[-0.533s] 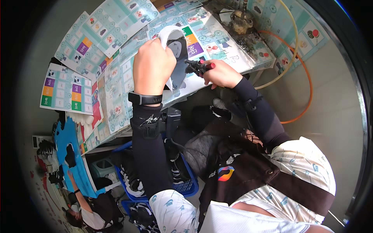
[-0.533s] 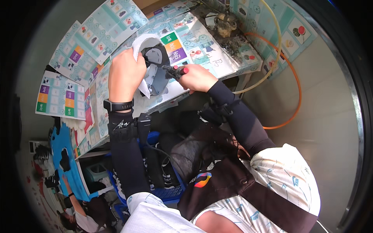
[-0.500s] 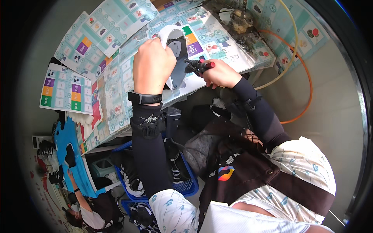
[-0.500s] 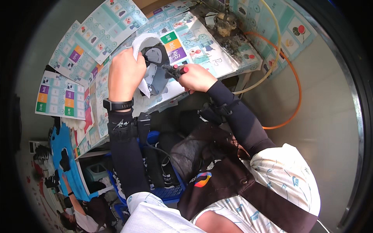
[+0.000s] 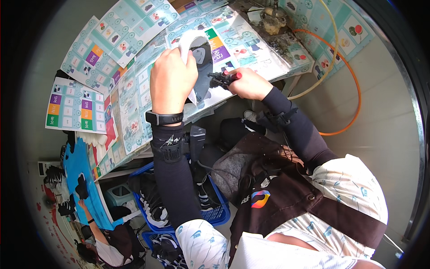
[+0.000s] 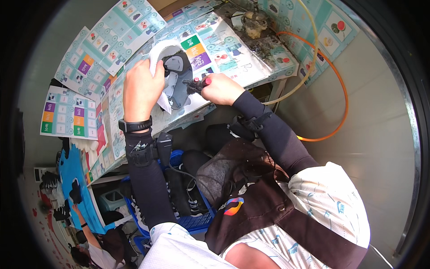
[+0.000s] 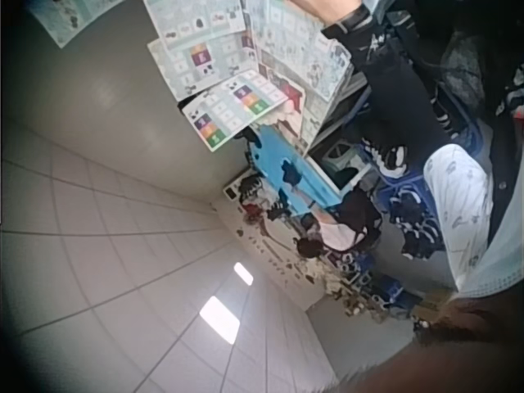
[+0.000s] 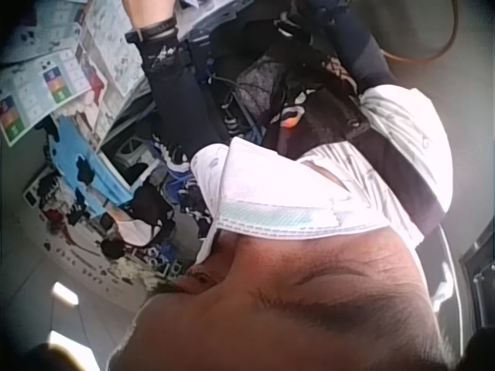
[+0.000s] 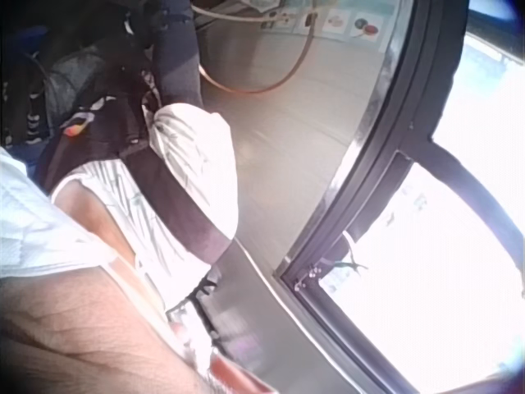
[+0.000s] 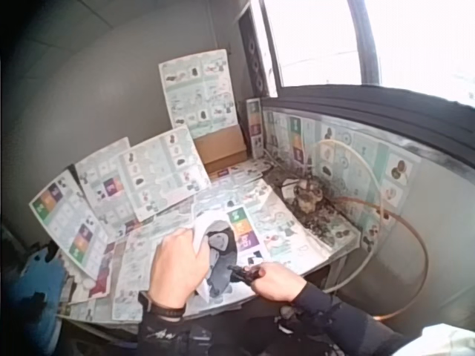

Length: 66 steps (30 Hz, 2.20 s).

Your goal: Trim excess material from the inside of a shoe upper using a pneumatic or handheld trimming tool.

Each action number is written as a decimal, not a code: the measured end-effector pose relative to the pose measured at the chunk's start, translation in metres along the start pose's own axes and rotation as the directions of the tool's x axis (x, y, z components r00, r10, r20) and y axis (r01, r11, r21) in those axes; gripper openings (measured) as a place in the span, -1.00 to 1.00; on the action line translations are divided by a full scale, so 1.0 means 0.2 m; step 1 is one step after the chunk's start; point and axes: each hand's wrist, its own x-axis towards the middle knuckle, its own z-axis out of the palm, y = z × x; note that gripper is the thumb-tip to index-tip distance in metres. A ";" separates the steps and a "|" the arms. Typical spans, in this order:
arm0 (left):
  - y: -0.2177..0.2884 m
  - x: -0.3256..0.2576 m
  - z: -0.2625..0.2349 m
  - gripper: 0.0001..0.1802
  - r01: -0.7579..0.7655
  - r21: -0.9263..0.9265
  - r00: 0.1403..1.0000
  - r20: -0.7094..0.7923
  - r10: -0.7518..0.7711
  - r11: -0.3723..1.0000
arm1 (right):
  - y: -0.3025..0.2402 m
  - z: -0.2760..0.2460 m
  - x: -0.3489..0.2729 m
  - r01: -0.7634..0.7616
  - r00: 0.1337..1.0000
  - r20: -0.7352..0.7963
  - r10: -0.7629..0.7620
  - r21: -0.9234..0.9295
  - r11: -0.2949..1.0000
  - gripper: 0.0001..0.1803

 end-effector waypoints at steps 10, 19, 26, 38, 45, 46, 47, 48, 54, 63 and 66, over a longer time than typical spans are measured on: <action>0.04 -0.08 -0.05 -0.59 0.039 0.004 0.999 0.015 -0.039 0.999 | 0.02 0.02 0.03 0.088 0.994 -0.061 -0.095 -0.114 0.990 -0.68; 0.04 -0.15 -0.09 -0.44 0.085 -0.009 0.995 0.047 -0.085 0.996 | 0.02 0.03 0.07 0.073 0.996 -0.037 -0.078 -0.113 0.991 -0.61; 0.00 -0.19 -0.08 -0.40 0.099 -0.090 0.995 0.038 -0.095 0.991 | 0.04 0.06 0.11 0.100 0.989 -0.097 -0.112 -0.123 0.987 -0.62; -0.03 -0.26 -0.10 -0.47 0.107 -0.174 0.994 0.021 -0.105 0.979 | -0.03 0.08 0.09 0.151 0.984 -0.077 -0.158 -0.086 0.985 -0.70; -0.07 -0.32 -0.09 -0.51 0.039 -0.175 0.996 -0.074 -0.053 0.984 | 0.00 0.11 0.12 0.221 0.964 -0.138 -0.227 -0.059 0.973 -0.72; -0.06 -0.33 -0.10 -0.53 0.056 -0.219 0.997 -0.048 -0.069 0.974 | 0.00 0.12 0.13 0.219 0.965 -0.136 -0.225 -0.058 0.974 -0.72; -0.06 -0.33 -0.11 -0.54 0.075 -0.262 0.996 -0.022 -0.083 0.962 | 0.01 0.12 0.14 0.208 0.972 -0.094 -0.217 -0.093 0.974 -0.68; -0.06 -0.34 -0.11 -0.54 0.077 -0.263 0.996 -0.019 -0.084 0.962 | 0.02 0.13 0.16 0.199 0.977 -0.053 -0.207 -0.129 0.972 -0.51; -0.07 -0.36 -0.11 -0.57 0.092 -0.296 0.996 0.010 -0.093 0.951 | 0.01 0.13 0.16 0.217 0.973 -0.068 -0.222 -0.078 0.973 -0.51; -0.09 -0.38 -0.10 -0.58 0.058 -0.280 0.997 -0.029 -0.069 0.958 | 0.02 0.11 0.16 0.219 0.973 -0.056 -0.223 -0.071 0.973 -0.51; -0.09 -0.39 -0.10 -0.56 0.107 -0.279 0.994 0.008 -0.109 0.954 | 0.00 0.11 0.14 0.158 0.986 0.071 -0.154 -0.050 0.986 -0.55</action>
